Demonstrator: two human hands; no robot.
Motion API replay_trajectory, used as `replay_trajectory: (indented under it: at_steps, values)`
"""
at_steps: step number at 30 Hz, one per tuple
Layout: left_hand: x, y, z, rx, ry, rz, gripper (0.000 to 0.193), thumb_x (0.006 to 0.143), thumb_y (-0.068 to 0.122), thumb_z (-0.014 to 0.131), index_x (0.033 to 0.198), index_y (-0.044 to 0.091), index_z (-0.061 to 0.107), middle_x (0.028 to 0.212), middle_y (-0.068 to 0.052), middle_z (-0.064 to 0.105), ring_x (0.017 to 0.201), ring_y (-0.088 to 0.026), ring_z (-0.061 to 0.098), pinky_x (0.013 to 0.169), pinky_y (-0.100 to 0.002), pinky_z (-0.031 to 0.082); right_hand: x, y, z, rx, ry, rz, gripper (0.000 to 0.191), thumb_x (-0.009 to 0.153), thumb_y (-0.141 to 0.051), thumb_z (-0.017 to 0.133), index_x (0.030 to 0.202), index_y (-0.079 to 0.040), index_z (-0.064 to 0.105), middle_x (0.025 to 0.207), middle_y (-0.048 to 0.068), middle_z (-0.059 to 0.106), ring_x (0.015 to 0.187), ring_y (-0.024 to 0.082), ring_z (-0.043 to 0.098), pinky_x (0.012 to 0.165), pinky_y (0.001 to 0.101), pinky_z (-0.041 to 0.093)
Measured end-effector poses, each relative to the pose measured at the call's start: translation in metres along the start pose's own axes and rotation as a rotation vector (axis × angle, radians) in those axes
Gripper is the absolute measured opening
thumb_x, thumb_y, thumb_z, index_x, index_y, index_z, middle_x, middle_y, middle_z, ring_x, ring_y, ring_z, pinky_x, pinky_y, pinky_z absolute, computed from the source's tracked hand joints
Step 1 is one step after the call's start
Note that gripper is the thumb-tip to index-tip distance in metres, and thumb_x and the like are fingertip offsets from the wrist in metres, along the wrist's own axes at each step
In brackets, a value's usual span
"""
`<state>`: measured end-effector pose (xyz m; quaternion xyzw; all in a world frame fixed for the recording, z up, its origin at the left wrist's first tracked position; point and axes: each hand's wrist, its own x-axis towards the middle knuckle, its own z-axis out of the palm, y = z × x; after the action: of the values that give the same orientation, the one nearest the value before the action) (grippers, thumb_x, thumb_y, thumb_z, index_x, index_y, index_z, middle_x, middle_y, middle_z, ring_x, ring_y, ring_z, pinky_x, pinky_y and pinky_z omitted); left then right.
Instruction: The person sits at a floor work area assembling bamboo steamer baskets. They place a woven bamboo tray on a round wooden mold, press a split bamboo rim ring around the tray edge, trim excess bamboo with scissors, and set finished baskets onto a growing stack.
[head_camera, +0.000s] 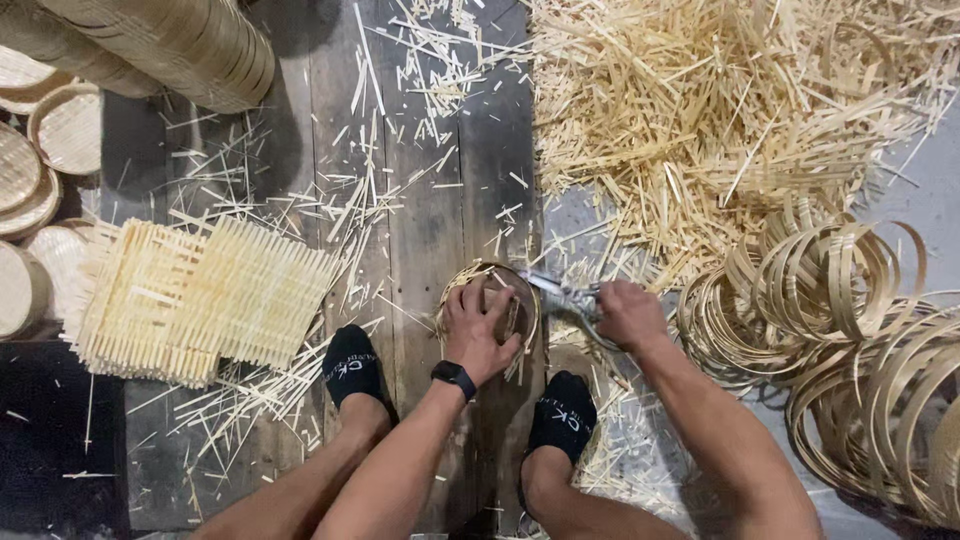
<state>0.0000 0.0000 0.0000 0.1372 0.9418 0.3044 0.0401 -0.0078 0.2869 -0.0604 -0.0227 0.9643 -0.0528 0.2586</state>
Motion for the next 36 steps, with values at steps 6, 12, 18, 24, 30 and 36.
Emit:
replay_trajectory:
  at_steps: [6, 12, 18, 24, 30, 36]
  values:
    - [0.003, -0.009, 0.0, -0.034, -0.083, 0.054, 0.077, 0.061, 0.027, 0.086, 0.135, 0.026, 0.062, 0.149, -0.017, 0.041, 0.135, -0.048, 0.033, 0.113, -0.062, 0.031, -0.014, -0.024, -0.04, -0.094, 0.122, -0.027, 0.07, 0.08, -0.064, 0.069, 0.11, 0.0, 0.061, 0.1, 0.016, 0.059, 0.094, 0.028, 0.059, 0.085, 0.0401, 0.051]
    - [0.005, -0.015, -0.006, -0.03, -0.23, 0.054, 0.082, 0.063, 0.028, 0.087, 0.139, 0.025, 0.059, 0.153, -0.019, 0.036, 0.14, -0.049, 0.027, 0.115, -0.063, 0.026, -0.018, -0.036, -0.047, -0.125, 0.174, -0.102, 0.073, 0.07, -0.059, 0.073, 0.111, 0.0, 0.061, 0.105, 0.015, 0.058, 0.104, 0.029, 0.055, 0.092, 0.0414, 0.045]
    - [-0.017, 0.019, -0.002, -0.033, 0.083, -0.237, 0.101, 0.059, 0.034, 0.093, 0.147, 0.02, 0.045, 0.153, -0.026, 0.027, 0.143, -0.051, 0.024, 0.113, -0.064, 0.025, -0.041, -0.035, -0.05, -0.085, 0.278, -0.071, 0.067, 0.071, -0.057, 0.074, 0.103, 0.001, 0.061, 0.103, 0.017, 0.06, 0.101, 0.032, 0.056, 0.092, 0.0429, 0.046]
    - [-0.02, -0.004, 0.004, -0.195, 0.153, -0.125, 0.099, 0.065, 0.016, 0.087, 0.154, 0.02, 0.043, 0.154, -0.028, 0.031, 0.143, -0.051, 0.031, 0.118, -0.054, 0.032, -0.013, -0.049, -0.028, -0.027, 0.172, -0.027, 0.06, 0.075, -0.052, 0.075, 0.104, 0.0, 0.062, 0.098, 0.017, 0.061, 0.093, 0.031, 0.061, 0.083, 0.0434, 0.052]
    - [-0.014, -0.014, 0.002, -0.269, 0.243, -0.229, 0.103, 0.056, 0.027, 0.093, 0.142, 0.005, 0.042, 0.146, -0.03, 0.037, 0.137, -0.05, 0.037, 0.113, -0.054, 0.035, -0.001, -0.029, -0.012, 0.014, 0.322, -0.11, 0.038, 0.081, -0.036, 0.072, 0.102, -0.005, 0.065, 0.094, 0.016, 0.063, 0.085, 0.031, 0.063, 0.072, 0.0463, 0.055]
    - [-0.009, -0.009, 0.017, -0.193, 0.237, -0.306, 0.092, 0.061, 0.028, 0.089, 0.141, 0.011, 0.048, 0.142, -0.025, 0.045, 0.133, -0.047, 0.046, 0.113, -0.052, 0.04, 0.004, -0.042, -0.01, -0.031, 0.426, -0.15, 0.058, 0.067, -0.048, 0.075, 0.095, 0.002, 0.062, 0.09, 0.02, 0.062, 0.086, 0.035, 0.062, 0.076, 0.0473, 0.054]
